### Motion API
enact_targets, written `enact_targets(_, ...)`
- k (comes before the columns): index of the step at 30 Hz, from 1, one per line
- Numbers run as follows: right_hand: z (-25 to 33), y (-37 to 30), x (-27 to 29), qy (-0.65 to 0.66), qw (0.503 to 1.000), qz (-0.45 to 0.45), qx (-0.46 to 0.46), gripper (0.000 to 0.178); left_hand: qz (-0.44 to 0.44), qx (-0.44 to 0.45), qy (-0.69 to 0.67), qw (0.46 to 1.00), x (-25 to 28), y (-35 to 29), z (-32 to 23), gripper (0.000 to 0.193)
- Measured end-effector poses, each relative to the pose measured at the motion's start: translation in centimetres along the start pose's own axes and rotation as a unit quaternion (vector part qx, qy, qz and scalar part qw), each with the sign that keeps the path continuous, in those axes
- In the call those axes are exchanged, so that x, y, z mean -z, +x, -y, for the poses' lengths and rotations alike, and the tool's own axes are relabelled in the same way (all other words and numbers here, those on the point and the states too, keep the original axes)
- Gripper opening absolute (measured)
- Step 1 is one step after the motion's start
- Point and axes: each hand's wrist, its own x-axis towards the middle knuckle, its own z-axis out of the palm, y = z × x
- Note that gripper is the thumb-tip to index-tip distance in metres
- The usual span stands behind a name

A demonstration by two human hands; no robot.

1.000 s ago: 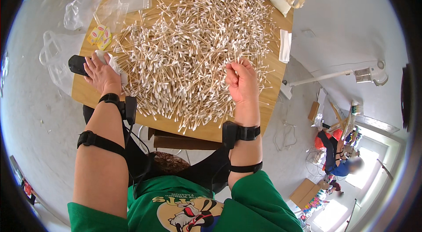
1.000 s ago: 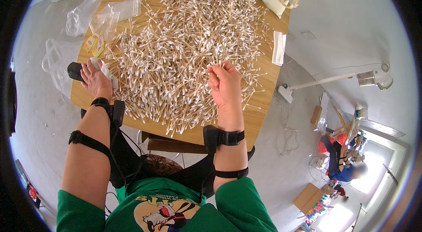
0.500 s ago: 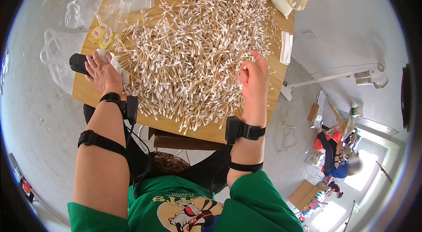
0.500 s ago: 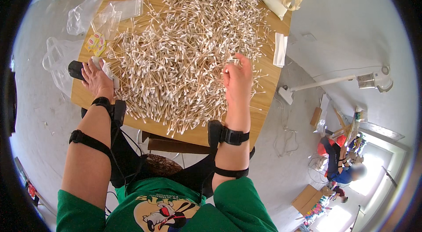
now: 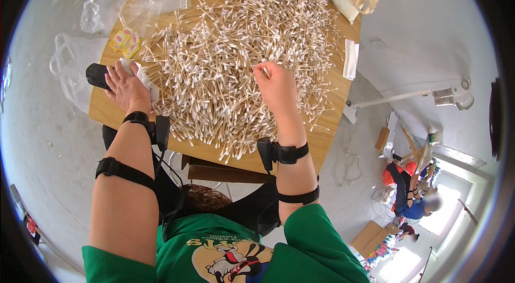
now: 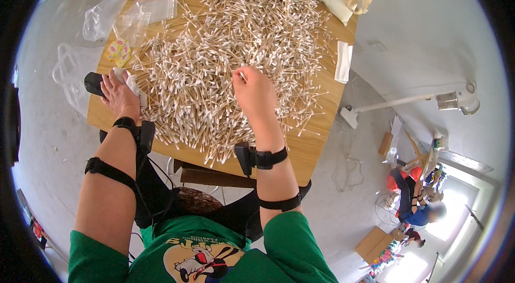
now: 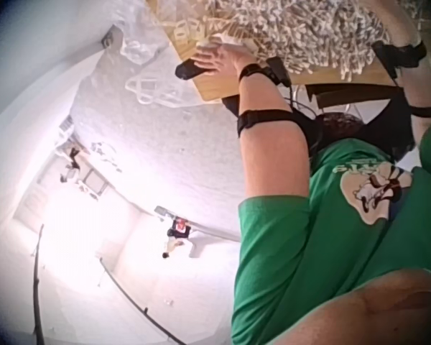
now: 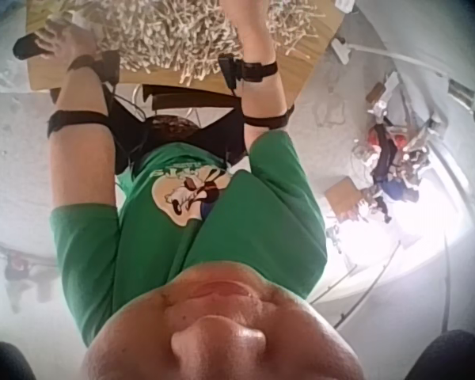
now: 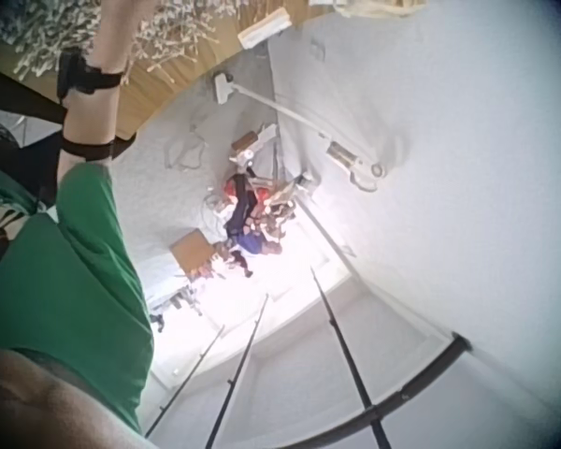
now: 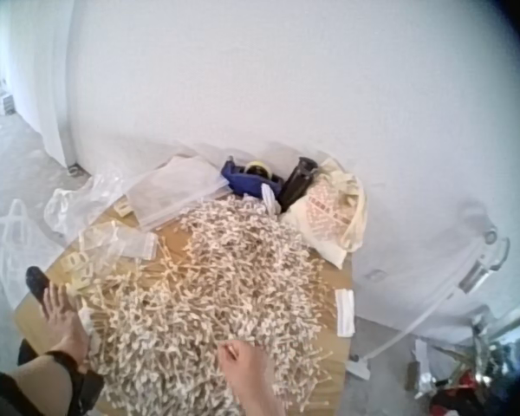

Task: Sorting a large pile of cotton swabs on a table into smaller groups or bags.

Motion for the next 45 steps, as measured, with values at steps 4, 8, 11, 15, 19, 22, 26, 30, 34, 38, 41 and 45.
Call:
enact_targets(4, 0.8, 0.1, -0.7, -0.17, 0.984, -0.055, -0.017, 0.014, -0.004, -0.001, -0.003, 1.0, 0.2, -0.1, -0.2, 0.053)
enact_targets(8, 0.3, -0.4, -0.1, -0.195, 0.978, -0.069, -0.024, 0.01, -0.014, 0.002, -0.009, 1.0, 0.1, 0.1, -0.1, 0.053)
enact_targets(11, 0.3, -0.6, 0.5, -0.209, 0.975, -0.055, -0.05, 0.009, -0.024, 0.001, -0.012, 1.0, -0.2, 0.1, -0.1, 0.053)
enact_targets(15, 0.1, -0.6, 0.9, -0.195, 0.978, -0.047, -0.058, 0.014, -0.02, 0.004, -0.003, 1.0, -0.1, 0.2, -0.1, 0.053)
enact_targets(19, 1.2, -0.3, 0.6, -0.227, 0.97, -0.011, -0.081, 0.02, -0.017, 0.006, -0.006, 1.0, -0.2, 0.1, 0.0, 0.053)
enact_targets(22, 1.0, 0.2, 0.2, -0.245, 0.967, -0.014, -0.076, 0.022, -0.01, 0.009, -0.006, 1.0, 0.0, 0.1, -0.2, 0.053)
enact_targets(26, 0.7, 1.1, -0.1, -0.265, 0.961, -0.004, -0.076, 0.022, -0.006, 0.01, -0.004, 1.0, 0.2, 0.1, -0.3, 0.053)
enact_targets(30, 0.0, 1.4, 0.7, -0.186, 0.98, -0.008, -0.077, 0.023, -0.008, 0.007, -0.008, 1.0, 0.2, 0.1, -0.2, 0.053)
enact_targets(34, -1.6, 1.1, 1.8, 0.097, 0.991, -0.065, -0.071, 0.018, -0.001, 0.008, -0.008, 1.0, 0.6, 0.0, -0.5, 0.052)
enact_targets(38, -1.6, 0.2, 3.1, 0.4, 0.907, -0.047, -0.125, 0.006, -0.01, 0.005, 0.001, 1.0, -0.2, 0.2, 0.0, 0.053)
enact_targets(41, -1.9, -0.7, 3.5, 0.57, 0.815, 0.003, -0.107, 0.005, -0.016, 0.0, -0.01, 1.0, 0.0, 0.2, 0.0, 0.053)
enact_targets(45, -2.6, -1.7, 3.3, 0.699, 0.703, 0.014, -0.133, 0.009, -0.005, 0.005, -0.01, 1.0, 0.0, 0.1, -0.1, 0.052)
